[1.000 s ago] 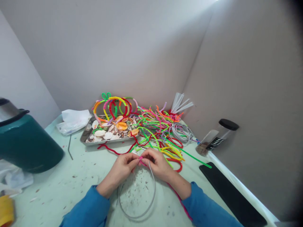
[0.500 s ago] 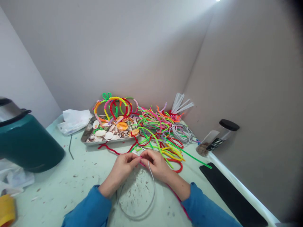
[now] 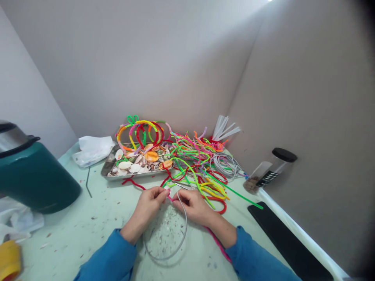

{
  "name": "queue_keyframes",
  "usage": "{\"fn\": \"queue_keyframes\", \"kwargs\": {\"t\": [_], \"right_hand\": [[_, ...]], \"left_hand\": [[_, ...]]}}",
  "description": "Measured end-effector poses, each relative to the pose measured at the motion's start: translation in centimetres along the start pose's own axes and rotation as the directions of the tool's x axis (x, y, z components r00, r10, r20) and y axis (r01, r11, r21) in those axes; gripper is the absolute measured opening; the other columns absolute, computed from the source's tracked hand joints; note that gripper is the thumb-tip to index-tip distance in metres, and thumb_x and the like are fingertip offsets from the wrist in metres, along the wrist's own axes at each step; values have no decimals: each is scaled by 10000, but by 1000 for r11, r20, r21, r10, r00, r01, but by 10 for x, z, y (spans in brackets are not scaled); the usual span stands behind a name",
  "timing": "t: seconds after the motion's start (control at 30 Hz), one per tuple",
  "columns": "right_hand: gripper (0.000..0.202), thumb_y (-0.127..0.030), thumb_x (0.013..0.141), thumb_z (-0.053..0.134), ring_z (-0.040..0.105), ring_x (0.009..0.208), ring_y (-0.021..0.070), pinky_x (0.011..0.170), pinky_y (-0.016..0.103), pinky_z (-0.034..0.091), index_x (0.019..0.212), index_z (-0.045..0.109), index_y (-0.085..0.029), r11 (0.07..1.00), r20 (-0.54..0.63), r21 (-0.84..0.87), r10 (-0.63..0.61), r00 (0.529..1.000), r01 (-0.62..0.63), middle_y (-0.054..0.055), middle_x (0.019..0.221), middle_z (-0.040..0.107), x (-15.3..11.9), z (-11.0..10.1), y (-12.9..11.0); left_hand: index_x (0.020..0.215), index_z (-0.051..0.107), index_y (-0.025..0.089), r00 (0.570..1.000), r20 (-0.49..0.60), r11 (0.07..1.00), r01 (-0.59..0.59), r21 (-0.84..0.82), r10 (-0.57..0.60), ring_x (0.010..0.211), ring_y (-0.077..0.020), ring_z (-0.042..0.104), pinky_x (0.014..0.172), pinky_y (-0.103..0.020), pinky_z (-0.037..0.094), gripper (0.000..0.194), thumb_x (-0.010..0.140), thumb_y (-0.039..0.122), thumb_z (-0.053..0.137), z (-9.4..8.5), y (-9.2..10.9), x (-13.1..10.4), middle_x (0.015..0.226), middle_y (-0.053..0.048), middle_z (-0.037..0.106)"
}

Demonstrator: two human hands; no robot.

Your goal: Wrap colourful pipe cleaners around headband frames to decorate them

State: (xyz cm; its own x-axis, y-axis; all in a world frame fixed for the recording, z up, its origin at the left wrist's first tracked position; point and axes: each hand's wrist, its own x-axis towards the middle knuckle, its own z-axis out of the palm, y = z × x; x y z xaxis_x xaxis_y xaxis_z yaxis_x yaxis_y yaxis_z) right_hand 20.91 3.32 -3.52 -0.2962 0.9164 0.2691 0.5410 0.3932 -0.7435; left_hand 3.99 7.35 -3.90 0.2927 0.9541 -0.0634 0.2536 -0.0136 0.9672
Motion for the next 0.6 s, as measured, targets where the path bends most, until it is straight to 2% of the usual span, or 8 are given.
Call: {"fn": "queue_keyframes", "kwargs": {"t": [0.1,0.23,0.33,0.47,0.6], "right_hand": [[140,-209,821,534,364,512,77,496,198,262,698,557,-147,1000,15,-24,-4,1000,5,-62,550,405,0,-3,-1],[129,-197,814,532,352,513,74,486,191,253,692,527,-156,1000,57,17,0,998,-1,-67,551,395,0,-6,0],[138,-209,816,532,353,524,76,481,189,252,688,513,-161,995,78,90,23,997,-30,-64,563,404,-1,-5,2],[146,-237,831,518,360,522,77,477,189,263,705,517,-163,977,98,196,65,993,-84,-60,573,408,-1,-1,3],[141,-246,833,524,351,520,80,480,195,262,722,545,-161,987,73,155,40,997,-51,-59,569,404,-2,-2,1]], "left_hand": [[615,553,144,1000,13,1000,-22,1,22,480,-81,308,451,-205,219,346,718,473,579,0,-1,-1,499,61,409],[623,577,140,998,-28,998,-57,15,57,500,-90,350,467,-206,250,338,708,468,592,0,1,-1,519,49,449],[628,589,139,998,-48,1000,-31,4,31,485,-90,355,457,-208,247,340,691,473,606,0,3,-2,507,46,456],[619,580,141,1000,-2,999,17,-47,-17,445,-77,325,430,-206,219,349,686,482,611,0,7,-4,481,52,441],[639,582,145,998,34,993,54,-101,-51,407,-66,276,410,-210,183,352,681,494,613,2,14,-7,433,74,382]]}}
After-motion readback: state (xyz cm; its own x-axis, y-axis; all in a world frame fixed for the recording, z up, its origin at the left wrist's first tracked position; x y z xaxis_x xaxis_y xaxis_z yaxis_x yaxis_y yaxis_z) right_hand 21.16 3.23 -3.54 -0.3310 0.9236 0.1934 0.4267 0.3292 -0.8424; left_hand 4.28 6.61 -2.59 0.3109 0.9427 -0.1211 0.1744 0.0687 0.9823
